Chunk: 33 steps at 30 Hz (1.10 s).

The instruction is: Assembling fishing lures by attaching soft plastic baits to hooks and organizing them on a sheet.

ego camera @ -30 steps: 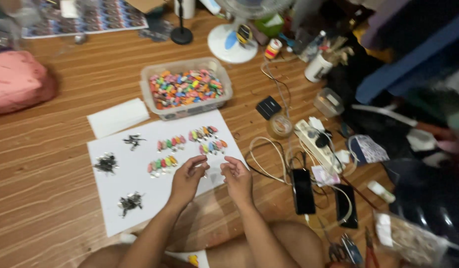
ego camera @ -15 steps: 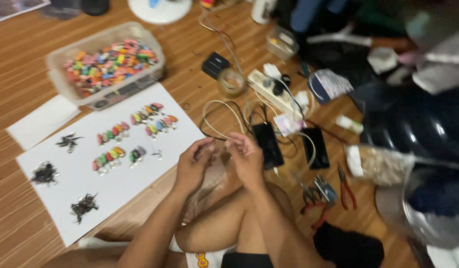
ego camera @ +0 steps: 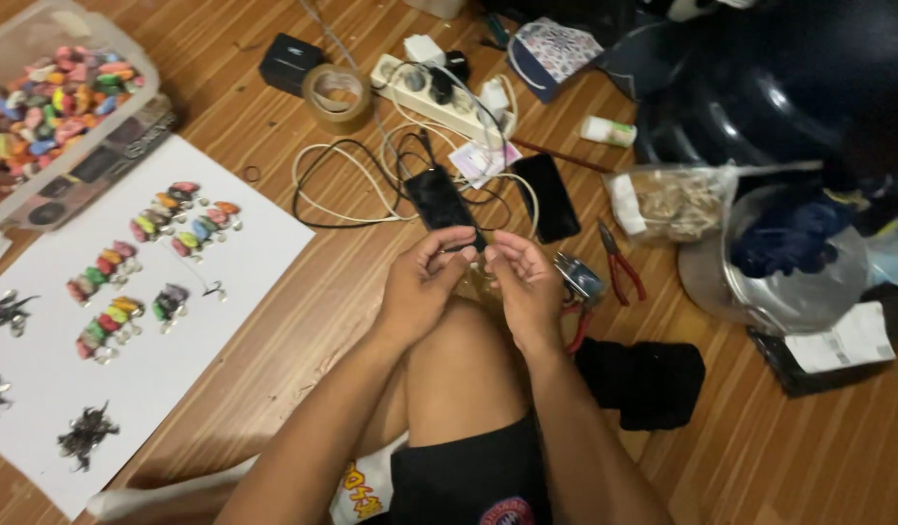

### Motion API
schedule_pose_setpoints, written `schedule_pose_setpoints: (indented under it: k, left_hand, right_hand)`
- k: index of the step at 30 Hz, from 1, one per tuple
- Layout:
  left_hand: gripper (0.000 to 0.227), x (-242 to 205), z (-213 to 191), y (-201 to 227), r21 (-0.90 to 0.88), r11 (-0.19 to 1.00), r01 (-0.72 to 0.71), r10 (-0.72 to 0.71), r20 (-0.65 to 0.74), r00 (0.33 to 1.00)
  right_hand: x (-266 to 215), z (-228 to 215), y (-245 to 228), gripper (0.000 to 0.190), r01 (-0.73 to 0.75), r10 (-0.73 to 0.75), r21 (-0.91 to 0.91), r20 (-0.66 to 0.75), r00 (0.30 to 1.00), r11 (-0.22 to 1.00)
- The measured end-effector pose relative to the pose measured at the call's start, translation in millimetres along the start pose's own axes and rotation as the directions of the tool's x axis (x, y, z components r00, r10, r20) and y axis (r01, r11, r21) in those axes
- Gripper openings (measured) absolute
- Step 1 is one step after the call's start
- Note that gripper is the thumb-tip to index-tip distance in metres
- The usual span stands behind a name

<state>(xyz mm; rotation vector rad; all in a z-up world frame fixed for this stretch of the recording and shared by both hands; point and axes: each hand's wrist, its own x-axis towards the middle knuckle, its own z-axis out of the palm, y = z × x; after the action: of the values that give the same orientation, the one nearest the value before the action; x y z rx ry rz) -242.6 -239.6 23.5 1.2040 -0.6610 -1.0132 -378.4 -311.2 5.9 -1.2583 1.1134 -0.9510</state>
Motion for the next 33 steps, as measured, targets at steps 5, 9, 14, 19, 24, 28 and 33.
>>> schedule_pose_setpoints:
  k: [5,9,14,19,24,28,33]
  left_hand:
    - [0.033,6,29,-9,0.055,0.998,0.001,-0.006,0.09,0.996]
    - [0.033,7,57,-11,0.073,0.997,-0.008,-0.006,0.185,0.983]
    - [0.033,-2,85,-12,0.077,0.997,0.019,-0.041,0.285,0.958]
    - [0.033,-14,101,-17,0.119,0.992,0.042,-0.08,0.333,0.94]
    - [0.034,-14,101,-22,0.176,0.981,0.083,-0.142,0.355,0.924]
    - [0.033,-16,99,-11,0.188,0.976,0.11,-0.17,0.342,0.924]
    - [0.032,-9,103,-22,0.338,0.936,0.101,-0.23,0.368,0.901]
  right_hand:
    - [-2,-31,15,0.031,-0.015,0.016,0.014,-0.093,0.996,1.0]
    - [1,-70,37,0.034,-0.014,0.019,0.033,-0.151,0.988,0.999]
    - [-9,-96,28,0.031,-0.022,0.033,0.053,-0.231,0.972,0.998]
    - [-14,-113,26,0.03,-0.02,0.031,0.043,-0.274,0.961,0.999]
    - [-13,-130,42,0.027,-0.113,0.097,-0.031,-0.324,0.941,0.993]
    - [-14,-135,46,0.027,-0.158,0.123,-0.078,-0.34,0.932,0.984]
    - [-9,-145,71,0.027,-0.233,0.153,-0.226,-0.323,0.934,0.946]
